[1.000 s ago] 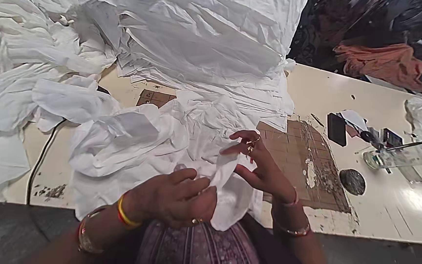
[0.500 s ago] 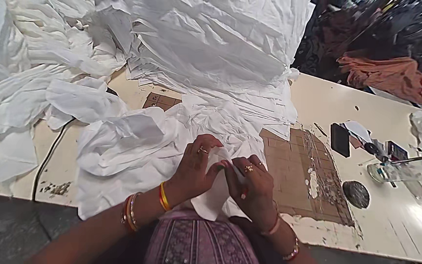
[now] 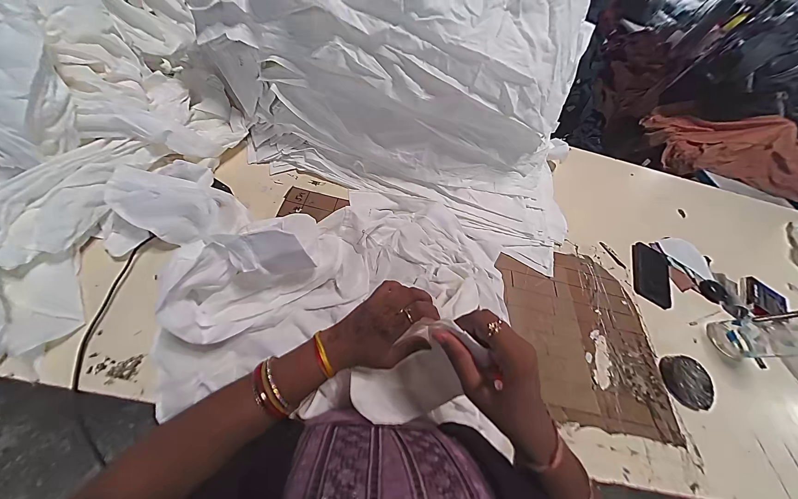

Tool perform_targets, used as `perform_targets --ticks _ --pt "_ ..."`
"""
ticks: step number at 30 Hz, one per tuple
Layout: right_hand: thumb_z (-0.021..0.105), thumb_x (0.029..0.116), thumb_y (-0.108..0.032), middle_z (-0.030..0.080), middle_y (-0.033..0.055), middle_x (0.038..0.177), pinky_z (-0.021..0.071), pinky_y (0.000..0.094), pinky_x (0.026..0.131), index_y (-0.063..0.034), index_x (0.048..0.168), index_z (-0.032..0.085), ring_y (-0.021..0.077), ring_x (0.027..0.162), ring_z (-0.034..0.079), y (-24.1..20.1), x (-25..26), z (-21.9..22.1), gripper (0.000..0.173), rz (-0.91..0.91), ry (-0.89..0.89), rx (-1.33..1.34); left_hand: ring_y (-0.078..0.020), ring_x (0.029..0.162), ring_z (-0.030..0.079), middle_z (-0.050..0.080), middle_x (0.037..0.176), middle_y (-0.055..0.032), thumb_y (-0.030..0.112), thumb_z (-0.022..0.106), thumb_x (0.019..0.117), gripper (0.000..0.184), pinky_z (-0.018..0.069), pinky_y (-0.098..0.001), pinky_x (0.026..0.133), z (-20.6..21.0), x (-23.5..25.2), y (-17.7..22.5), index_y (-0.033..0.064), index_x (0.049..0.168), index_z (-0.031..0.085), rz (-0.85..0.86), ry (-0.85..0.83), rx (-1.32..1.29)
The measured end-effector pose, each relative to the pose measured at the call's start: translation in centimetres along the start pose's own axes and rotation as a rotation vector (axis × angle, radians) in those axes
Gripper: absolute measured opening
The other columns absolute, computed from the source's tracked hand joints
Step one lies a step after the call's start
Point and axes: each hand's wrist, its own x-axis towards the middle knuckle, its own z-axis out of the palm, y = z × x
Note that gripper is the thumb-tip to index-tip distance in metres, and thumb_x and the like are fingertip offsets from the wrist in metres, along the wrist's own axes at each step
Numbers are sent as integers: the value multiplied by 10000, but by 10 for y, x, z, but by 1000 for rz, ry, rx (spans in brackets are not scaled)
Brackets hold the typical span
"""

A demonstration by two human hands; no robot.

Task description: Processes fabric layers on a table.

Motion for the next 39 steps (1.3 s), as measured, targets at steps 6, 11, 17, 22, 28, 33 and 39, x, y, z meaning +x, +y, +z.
perform_targets --ticks 6,11,17,22,28,33,39 --pt "599 1017 -316 579 66 697 439 167 608 -41 941 632 92 635 534 2 -1 10 287 -60 -142 163 -232 882 599 623 931 -111 336 504 1005 272 414 -353 899 3 1 3 108 1054 644 38 70 77" --pt "592 1026 -357 581 70 694 446 153 616 -35 892 607 67 641 547 7 3 -3 349 -54 -199 212 -280 937 627 645 908 -167 324 348 1093 451 464 -351 892 -18 1 10 24 941 648 49 -45 -220" --pt "547 1043 -401 641 58 733 482 207 655 -107 932 637 116 705 616 1 11 -25 327 -154 -292 179 -222 852 607 613 778 -182 156 445 1036 376 463 -280 821 -72 12 35 -70 784 609 71 -201 -674" --pt "636 966 -163 688 98 691 461 258 639 -34 844 711 200 654 597 -15 11 -23 193 -253 -123 -121 -287 656 673 653 723 -140 182 618 935 229 499 -426 539 -107 21 40 5 811 692 -88 -440 -85" --pt "597 1032 -214 639 106 659 430 291 591 -16 892 729 228 612 544 -28 1 -26 276 -328 -82 -165 -275 809 711 678 1090 -178 90 625 876 249 577 -382 595 -100 13 34 24 1108 686 -303 -4 191" --pt "646 996 -214 693 135 739 476 206 674 11 877 687 166 672 602 -20 4 -26 257 -163 -19 -48 -154 962 667 596 1101 -199 29 662 835 279 566 -212 781 -83 7 39 -41 1059 511 -274 327 -103" --pt "702 899 -117 717 161 755 511 264 663 50 869 710 199 650 640 -13 3 -34 170 -22 77 -109 -149 901 650 644 1021 -104 147 676 838 77 541 -201 713 -74 -3 40 98 876 632 -216 167 132"
